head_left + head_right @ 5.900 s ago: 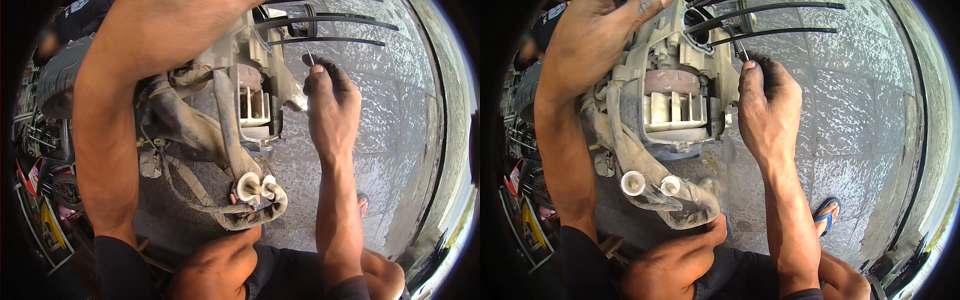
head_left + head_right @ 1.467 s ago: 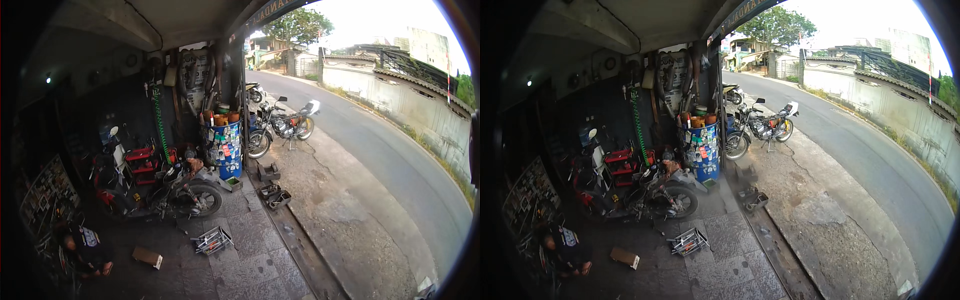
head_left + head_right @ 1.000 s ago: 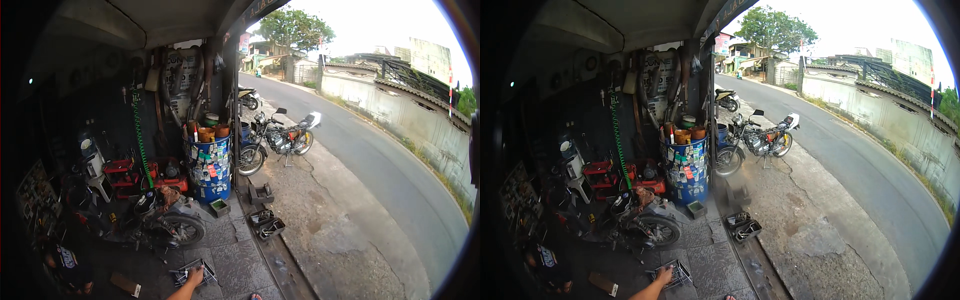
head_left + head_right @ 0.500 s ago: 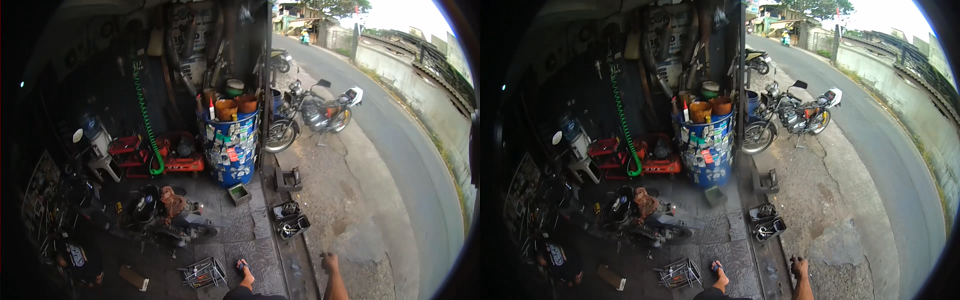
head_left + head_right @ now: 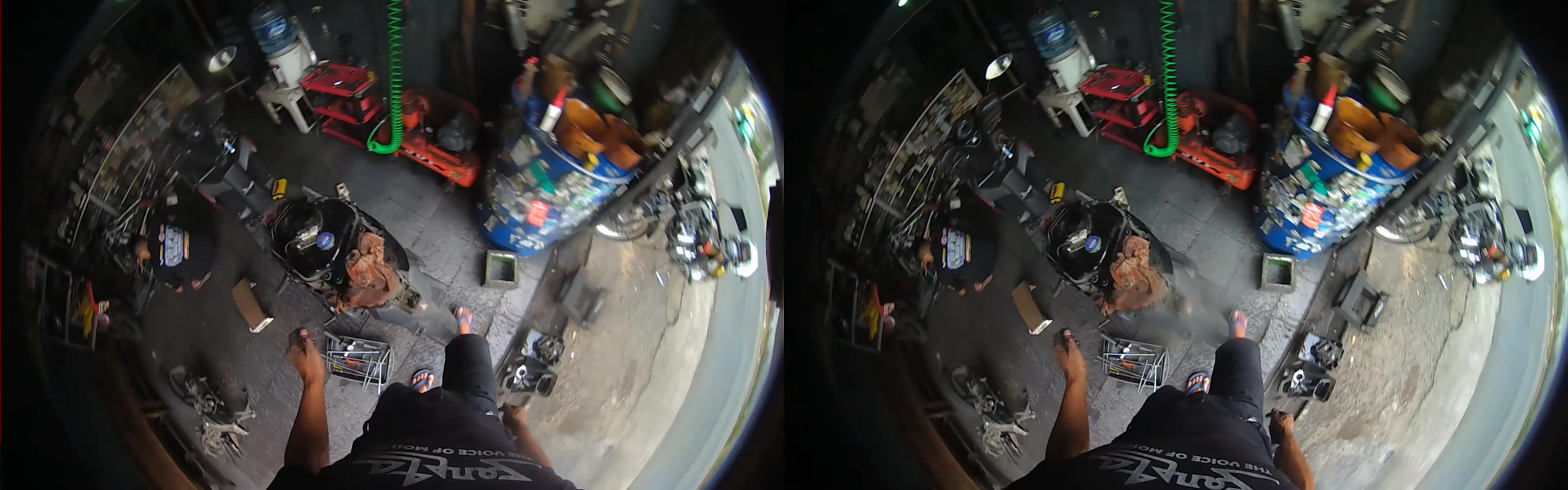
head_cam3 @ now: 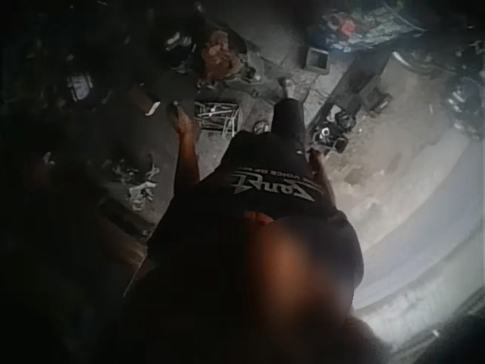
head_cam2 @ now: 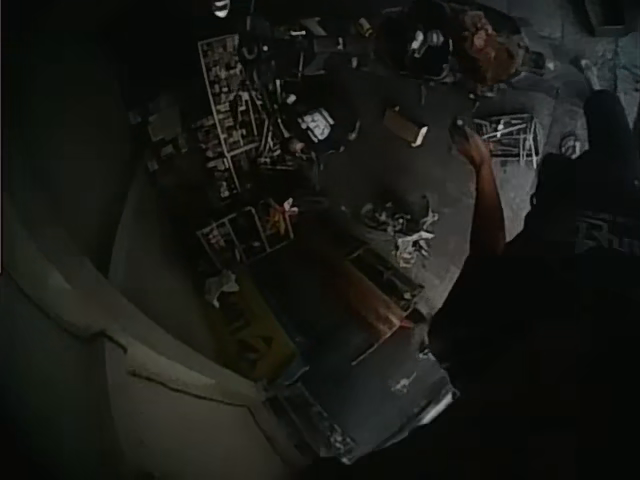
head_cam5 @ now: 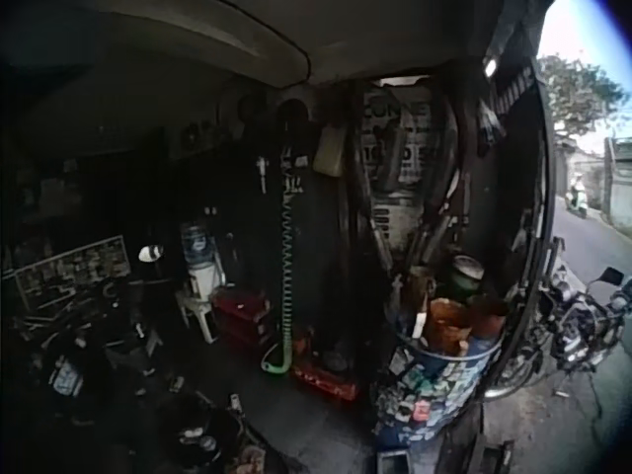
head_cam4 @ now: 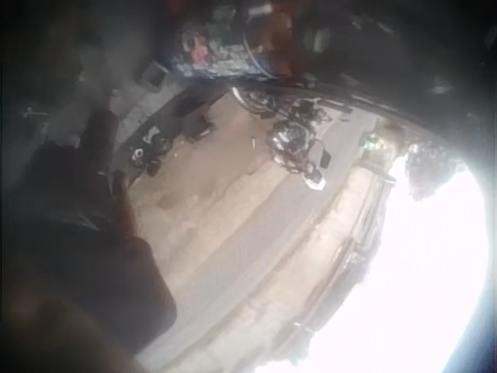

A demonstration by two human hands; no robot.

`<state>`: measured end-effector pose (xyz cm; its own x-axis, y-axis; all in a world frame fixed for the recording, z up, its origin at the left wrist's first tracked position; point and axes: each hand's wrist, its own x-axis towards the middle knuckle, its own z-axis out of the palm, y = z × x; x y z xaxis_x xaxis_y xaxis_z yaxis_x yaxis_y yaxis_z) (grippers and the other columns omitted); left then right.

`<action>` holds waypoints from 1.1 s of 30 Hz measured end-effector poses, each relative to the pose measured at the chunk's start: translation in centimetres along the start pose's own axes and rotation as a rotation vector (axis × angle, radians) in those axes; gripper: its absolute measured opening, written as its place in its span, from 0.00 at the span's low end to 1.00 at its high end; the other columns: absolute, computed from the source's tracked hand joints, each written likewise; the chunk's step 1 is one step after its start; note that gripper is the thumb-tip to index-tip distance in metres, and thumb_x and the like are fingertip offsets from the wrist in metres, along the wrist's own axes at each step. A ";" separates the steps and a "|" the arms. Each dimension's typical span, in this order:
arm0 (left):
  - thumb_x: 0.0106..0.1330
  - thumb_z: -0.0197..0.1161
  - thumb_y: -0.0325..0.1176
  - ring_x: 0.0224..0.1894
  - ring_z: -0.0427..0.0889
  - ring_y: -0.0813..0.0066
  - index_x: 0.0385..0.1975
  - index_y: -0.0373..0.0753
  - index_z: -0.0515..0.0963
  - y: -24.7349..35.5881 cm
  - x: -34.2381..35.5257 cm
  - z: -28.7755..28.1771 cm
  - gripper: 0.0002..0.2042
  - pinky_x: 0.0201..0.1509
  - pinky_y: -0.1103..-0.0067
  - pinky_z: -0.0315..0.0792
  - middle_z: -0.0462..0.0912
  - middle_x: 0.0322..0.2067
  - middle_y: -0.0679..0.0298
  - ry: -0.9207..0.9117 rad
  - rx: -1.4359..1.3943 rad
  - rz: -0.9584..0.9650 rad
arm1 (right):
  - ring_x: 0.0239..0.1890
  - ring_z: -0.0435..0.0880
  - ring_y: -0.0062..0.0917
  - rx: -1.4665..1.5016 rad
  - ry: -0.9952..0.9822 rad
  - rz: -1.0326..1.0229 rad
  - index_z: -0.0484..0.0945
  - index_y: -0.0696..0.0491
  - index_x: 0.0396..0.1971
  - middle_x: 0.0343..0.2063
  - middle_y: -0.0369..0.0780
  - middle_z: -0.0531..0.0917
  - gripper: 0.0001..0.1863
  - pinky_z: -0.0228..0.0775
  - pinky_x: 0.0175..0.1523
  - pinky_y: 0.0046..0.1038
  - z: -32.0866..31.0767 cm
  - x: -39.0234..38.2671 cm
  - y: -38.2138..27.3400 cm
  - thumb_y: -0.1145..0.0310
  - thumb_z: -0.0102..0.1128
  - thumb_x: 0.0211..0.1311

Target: The person disassembles motorcycle engine parts by hand, using a small tool to adjust components within the engine block and then handling a piston and other metal parts.

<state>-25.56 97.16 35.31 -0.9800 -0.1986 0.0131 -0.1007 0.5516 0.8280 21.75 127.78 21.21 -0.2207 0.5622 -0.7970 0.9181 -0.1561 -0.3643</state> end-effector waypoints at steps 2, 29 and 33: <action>0.72 0.53 0.48 0.35 0.79 0.60 0.38 0.28 0.76 3.4 0.2 0.6 0.23 0.41 0.70 0.71 0.80 0.32 0.52 0.099 0.029 -0.017 | 0.22 0.81 0.31 -0.043 -0.006 -0.240 0.80 0.51 0.37 0.23 0.39 0.81 0.11 0.71 0.27 0.38 -4.3 6.8 -2.9 0.61 0.52 0.68; 0.59 0.62 0.38 0.54 0.66 0.38 0.54 0.34 0.71 17.1 2.2 26.2 0.24 0.61 0.54 0.60 0.71 0.50 0.43 0.520 0.587 -0.119 | 0.39 0.82 0.24 -0.206 -0.435 -1.059 0.80 0.52 0.38 0.36 0.37 0.84 0.09 0.72 0.46 0.26 -21.4 36.8 -65.5 0.68 0.50 0.68; 0.58 0.64 0.36 0.51 0.71 0.36 0.53 0.30 0.70 20.3 5.6 25.8 0.25 0.57 0.55 0.64 0.70 0.49 0.38 0.629 0.527 -0.250 | 0.29 0.81 0.28 -0.602 -0.384 -1.075 0.78 0.53 0.41 0.26 0.41 0.83 0.12 0.72 0.39 0.31 -17.0 30.2 -77.2 0.61 0.52 0.70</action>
<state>-37.57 128.17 37.70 -0.6565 -0.6911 0.3023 -0.5206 0.7052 0.4813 -50.23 170.59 33.50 -0.9253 -0.1070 -0.3637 0.2023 0.6719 -0.7124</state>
